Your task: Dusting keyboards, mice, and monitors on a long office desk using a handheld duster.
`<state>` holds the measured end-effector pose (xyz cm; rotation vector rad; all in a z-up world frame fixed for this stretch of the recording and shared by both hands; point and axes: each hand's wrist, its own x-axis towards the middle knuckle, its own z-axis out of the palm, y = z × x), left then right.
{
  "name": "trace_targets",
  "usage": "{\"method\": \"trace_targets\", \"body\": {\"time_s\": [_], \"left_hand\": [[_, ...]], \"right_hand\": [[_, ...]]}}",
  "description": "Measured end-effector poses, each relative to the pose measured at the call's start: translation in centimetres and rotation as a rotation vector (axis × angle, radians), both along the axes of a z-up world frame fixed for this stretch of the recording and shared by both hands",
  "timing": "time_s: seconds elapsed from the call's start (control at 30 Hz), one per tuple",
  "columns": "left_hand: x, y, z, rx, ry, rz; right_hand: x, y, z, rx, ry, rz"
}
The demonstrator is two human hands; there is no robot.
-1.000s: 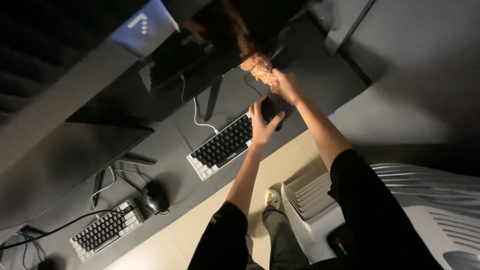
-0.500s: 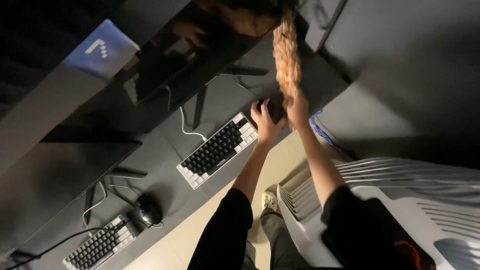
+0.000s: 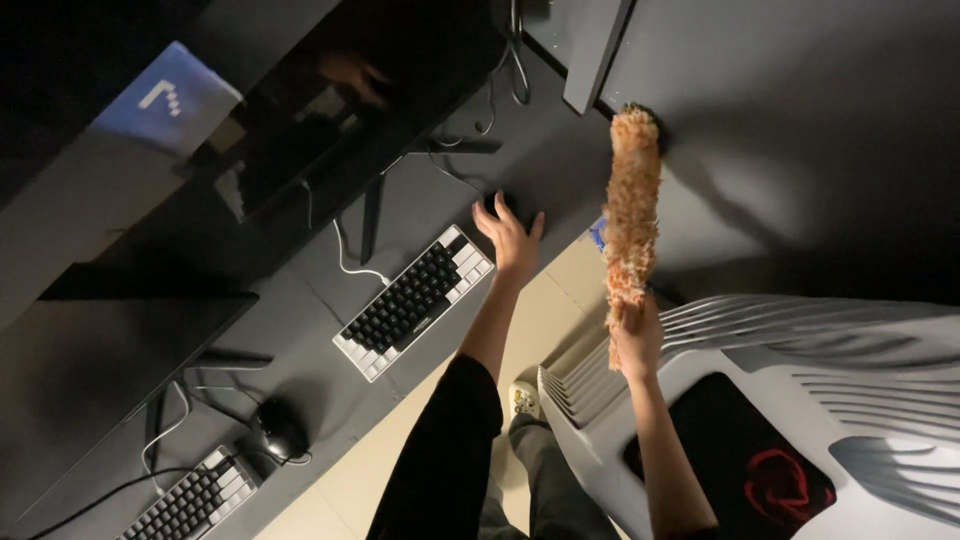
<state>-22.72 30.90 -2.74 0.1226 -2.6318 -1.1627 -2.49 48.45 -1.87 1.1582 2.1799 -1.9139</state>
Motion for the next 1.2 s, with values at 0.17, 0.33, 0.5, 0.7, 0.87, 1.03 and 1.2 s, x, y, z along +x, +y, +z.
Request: {"method": "trace_targets", "body": {"time_s": [0.17, 0.33, 0.5, 0.7, 0.87, 1.03, 1.2], "left_hand": [[1.7, -1.2, 3.1, 0.035, -0.083, -0.133], [7.9, -3.0, 3.6, 0.033, 0.113, -0.200], [16.1, -6.5, 1.6, 0.150, -0.009, -0.341], [23.0, -10.0, 1.1, 0.158, -0.182, -0.344], [26.9, -11.9, -2.3, 0.252, -0.320, -0.375], [28.1, -14.5, -6.0, 0.345, -0.433, -0.447], [30.6, -18.7, -4.1, 0.323, -0.489, -0.523]], "right_hand": [[2.1, 0.2, -2.2, 0.442, 0.215, 0.302], [2.5, 0.8, -1.7, 0.555, 0.241, 0.431], [3.5, 0.5, -2.6, -0.173, 0.129, -0.066], [6.9, -4.6, -4.3, 0.222, 0.208, 0.131], [9.0, -7.1, -6.0, -0.682, 0.071, -0.172], [12.4, -9.1, -12.7, -0.596, -0.070, 0.127], [18.4, -13.9, -10.9, -1.165, 0.068, -0.120]]}}
